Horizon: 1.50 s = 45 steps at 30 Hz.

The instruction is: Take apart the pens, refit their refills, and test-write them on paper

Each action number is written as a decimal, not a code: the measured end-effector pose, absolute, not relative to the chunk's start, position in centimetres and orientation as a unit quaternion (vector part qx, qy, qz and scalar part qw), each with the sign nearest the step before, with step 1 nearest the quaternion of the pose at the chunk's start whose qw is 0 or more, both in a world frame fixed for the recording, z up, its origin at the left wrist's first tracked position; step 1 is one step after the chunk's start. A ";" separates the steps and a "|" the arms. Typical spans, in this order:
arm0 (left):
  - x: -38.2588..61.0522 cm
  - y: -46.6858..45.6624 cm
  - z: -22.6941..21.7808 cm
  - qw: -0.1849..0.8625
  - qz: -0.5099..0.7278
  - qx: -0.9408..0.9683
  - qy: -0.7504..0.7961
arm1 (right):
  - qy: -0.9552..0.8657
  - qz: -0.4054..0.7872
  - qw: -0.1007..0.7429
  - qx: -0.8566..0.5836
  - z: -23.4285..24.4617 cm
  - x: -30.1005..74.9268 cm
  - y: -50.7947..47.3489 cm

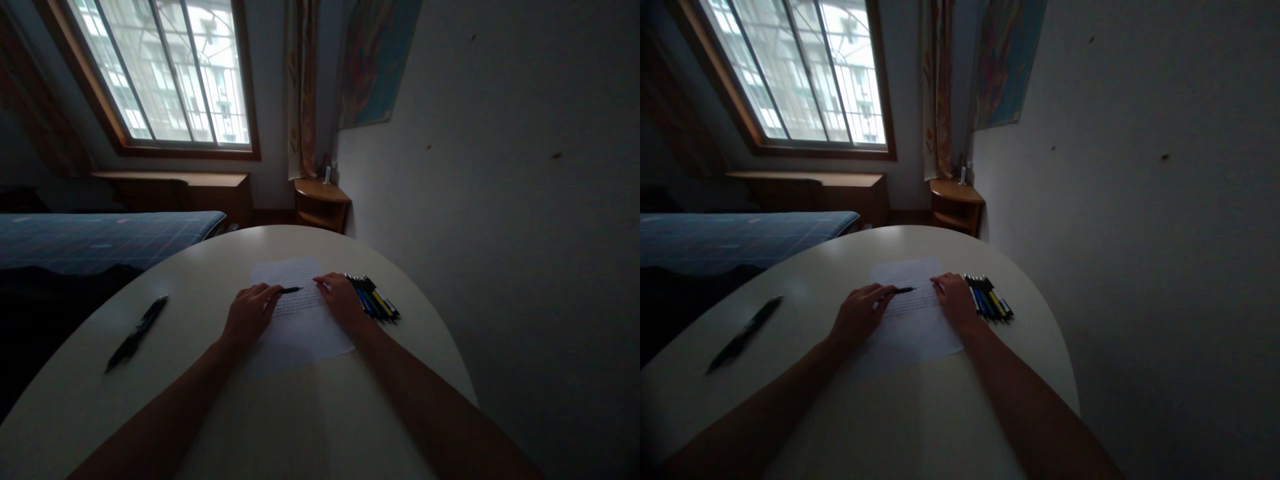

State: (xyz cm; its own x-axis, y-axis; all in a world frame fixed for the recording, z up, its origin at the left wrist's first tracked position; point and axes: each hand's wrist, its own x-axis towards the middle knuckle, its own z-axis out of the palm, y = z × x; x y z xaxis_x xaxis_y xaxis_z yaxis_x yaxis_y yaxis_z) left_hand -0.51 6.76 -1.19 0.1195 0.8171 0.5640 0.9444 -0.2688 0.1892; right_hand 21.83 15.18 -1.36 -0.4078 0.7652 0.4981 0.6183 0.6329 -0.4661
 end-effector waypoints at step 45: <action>-0.5 6.8 -1.2 0.114 -0.293 -0.745 -0.588 | -0.847 0.089 0.395 -0.346 -0.4 21.2 14.0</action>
State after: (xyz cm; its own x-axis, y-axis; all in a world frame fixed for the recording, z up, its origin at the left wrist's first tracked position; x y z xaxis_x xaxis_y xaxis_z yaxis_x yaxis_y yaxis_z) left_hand -0.51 6.79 -1.22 0.1368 0.8100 0.5703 0.9432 -0.2824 0.1748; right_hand 21.24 13.96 -0.40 -0.4494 0.6553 0.6071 0.5155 0.7453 -0.4228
